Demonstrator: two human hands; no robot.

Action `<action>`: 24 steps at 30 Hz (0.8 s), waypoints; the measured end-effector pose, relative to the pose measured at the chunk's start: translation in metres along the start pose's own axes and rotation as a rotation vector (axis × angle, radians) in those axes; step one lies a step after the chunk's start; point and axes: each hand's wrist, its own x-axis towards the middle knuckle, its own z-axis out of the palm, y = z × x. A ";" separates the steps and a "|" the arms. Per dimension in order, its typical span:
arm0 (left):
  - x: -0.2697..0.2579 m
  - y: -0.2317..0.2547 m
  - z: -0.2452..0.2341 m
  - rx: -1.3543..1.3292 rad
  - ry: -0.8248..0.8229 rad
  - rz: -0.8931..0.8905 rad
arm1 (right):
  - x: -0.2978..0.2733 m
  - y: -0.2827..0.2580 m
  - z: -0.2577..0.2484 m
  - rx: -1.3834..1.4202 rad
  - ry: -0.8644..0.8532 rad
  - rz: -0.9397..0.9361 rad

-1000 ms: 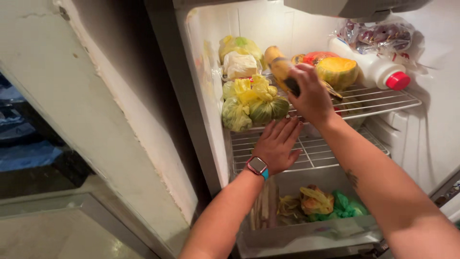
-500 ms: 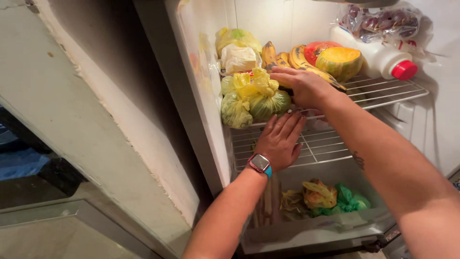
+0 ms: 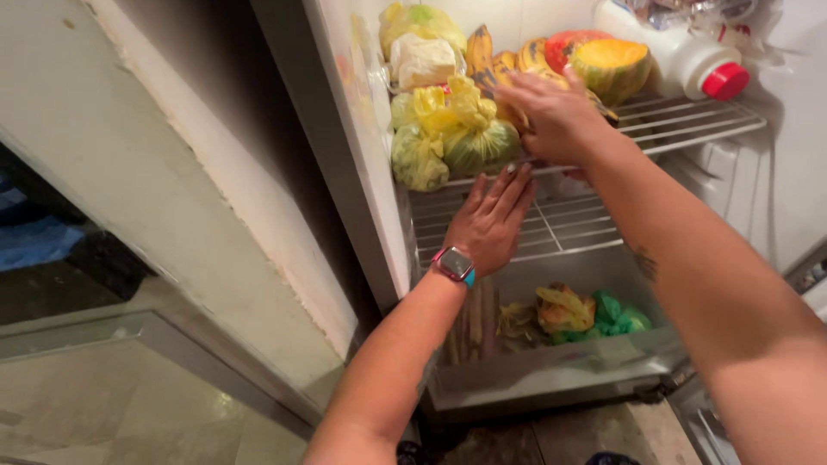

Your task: The person cuts open a large plastic bag of smaller milk packets with a knife, removes the packets, and then places a banana, a package of meat, and other bagged food items into the refrigerator shelves and lower bin by hand.

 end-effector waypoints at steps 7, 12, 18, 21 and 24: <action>-0.065 0.033 0.053 -0.175 -0.073 -0.094 | -0.126 -0.040 0.075 0.303 0.998 0.027; -0.028 0.011 0.064 -0.653 -0.346 -1.172 | -0.097 -0.031 0.190 1.341 0.511 1.024; -0.003 -0.068 0.165 -0.856 -0.425 -1.424 | -0.013 0.053 0.267 1.537 0.395 1.254; 0.011 -0.053 0.115 -0.914 -0.356 -1.444 | 0.004 0.031 0.219 1.595 0.383 1.298; 0.029 -0.043 0.100 -1.003 -0.285 -1.483 | 0.006 0.062 0.265 1.666 0.350 1.231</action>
